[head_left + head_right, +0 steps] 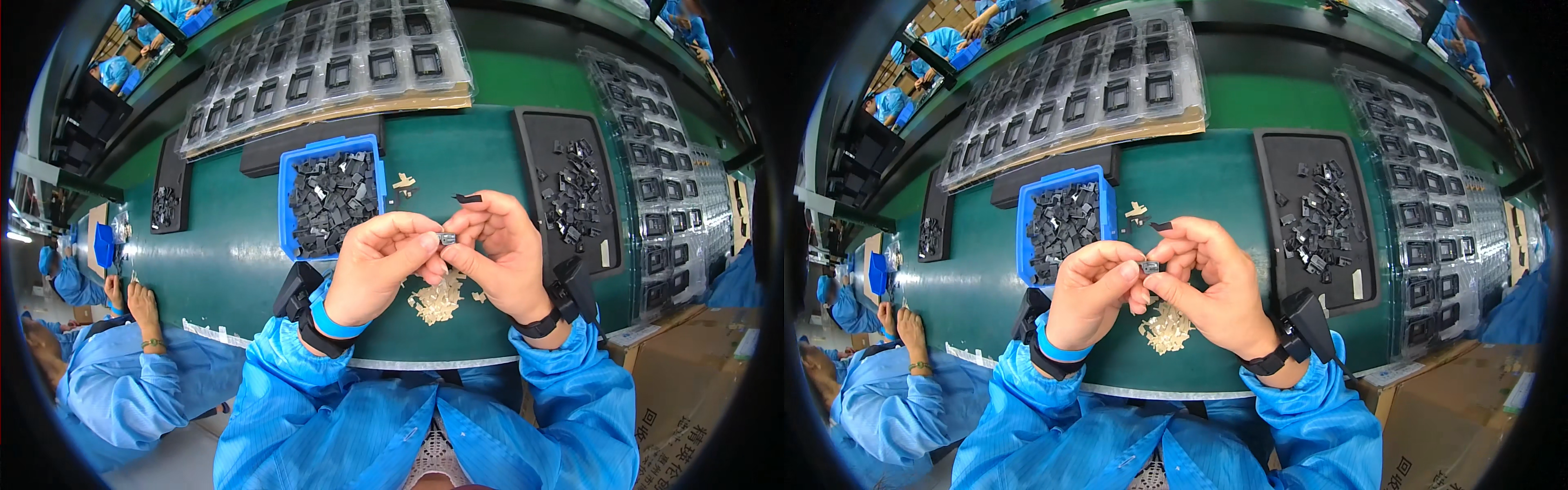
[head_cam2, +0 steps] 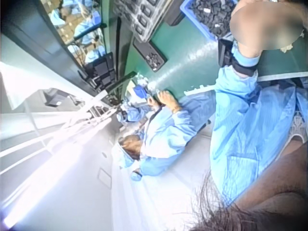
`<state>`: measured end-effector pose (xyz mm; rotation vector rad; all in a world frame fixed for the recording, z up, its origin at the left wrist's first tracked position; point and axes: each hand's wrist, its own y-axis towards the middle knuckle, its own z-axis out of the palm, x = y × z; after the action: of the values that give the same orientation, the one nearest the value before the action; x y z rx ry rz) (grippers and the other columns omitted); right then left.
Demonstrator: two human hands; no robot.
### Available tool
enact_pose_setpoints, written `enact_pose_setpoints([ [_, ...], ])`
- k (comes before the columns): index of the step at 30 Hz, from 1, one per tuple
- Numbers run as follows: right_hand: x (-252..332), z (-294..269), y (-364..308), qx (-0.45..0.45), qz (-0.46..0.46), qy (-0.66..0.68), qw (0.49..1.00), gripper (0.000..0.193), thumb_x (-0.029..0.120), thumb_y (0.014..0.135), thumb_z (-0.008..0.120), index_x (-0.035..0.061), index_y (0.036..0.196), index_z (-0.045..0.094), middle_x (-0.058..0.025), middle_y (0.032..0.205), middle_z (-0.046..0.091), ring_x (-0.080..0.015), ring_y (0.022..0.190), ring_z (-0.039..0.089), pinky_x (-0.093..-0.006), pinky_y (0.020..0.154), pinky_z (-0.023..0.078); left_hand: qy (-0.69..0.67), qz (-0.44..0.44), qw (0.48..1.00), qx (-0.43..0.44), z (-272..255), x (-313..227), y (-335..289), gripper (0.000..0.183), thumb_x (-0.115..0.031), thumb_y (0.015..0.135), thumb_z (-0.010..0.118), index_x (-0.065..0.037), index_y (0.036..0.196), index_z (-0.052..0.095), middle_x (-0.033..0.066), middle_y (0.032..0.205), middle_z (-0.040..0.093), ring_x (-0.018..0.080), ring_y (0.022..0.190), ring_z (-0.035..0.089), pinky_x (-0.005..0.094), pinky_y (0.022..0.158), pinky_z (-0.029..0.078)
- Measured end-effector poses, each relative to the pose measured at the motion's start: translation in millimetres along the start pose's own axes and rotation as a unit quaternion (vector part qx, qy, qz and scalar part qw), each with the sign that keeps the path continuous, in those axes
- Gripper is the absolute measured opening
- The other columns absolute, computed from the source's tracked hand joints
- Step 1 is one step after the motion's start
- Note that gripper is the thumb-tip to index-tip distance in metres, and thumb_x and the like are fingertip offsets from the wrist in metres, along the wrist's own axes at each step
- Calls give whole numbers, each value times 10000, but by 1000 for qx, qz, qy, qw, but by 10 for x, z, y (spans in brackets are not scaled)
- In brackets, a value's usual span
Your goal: Assembling small plastic and metal parts at a factory workstation.
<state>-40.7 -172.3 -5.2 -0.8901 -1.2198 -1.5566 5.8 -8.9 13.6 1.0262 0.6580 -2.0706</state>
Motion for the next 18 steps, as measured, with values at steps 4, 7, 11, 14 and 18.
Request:
enact_pose_setpoints([
  [4,40,-1,32,-23,-53,-44,997,276,-52,777,657,-4,1025,545,-98,1043,527,-99,811,559,-226,701,471,95,72,992,-43,43,20,-32,135,-23,889,568,25,1010,601,82,784,643,135,712,644,245,648,547],
  [7,80,-44,57,-42,-51,-153,986,104,-5,767,659,0,835,581,-86,1007,475,-92,765,528,-224,677,461,160,100,978,-88,76,26,-26,128,2,876,574,33,996,603,81,778,643,137,726,653,241,648,549],
  [11,35,-52,57,-51,-58,-216,973,95,4,712,668,10,760,586,-93,997,468,-110,742,532,-227,664,463,239,124,955,-121,111,41,-8,114,34,857,576,56,965,605,95,809,634,157,723,658,255,639,556],
  [14,66,-45,57,-56,-59,-252,964,93,6,686,671,10,717,584,-97,986,466,-122,731,536,-239,653,466,298,142,936,-121,129,38,-4,115,50,854,567,71,963,597,106,821,620,171,719,656,271,639,560],
  [18,116,-21,51,-64,-56,-282,956,93,7,682,674,9,708,584,-96,973,466,-127,724,536,-250,642,465,342,167,919,-102,131,52,-9,104,72,844,561,95,940,594,120,891,595,189,733,662,277,646,563],
])
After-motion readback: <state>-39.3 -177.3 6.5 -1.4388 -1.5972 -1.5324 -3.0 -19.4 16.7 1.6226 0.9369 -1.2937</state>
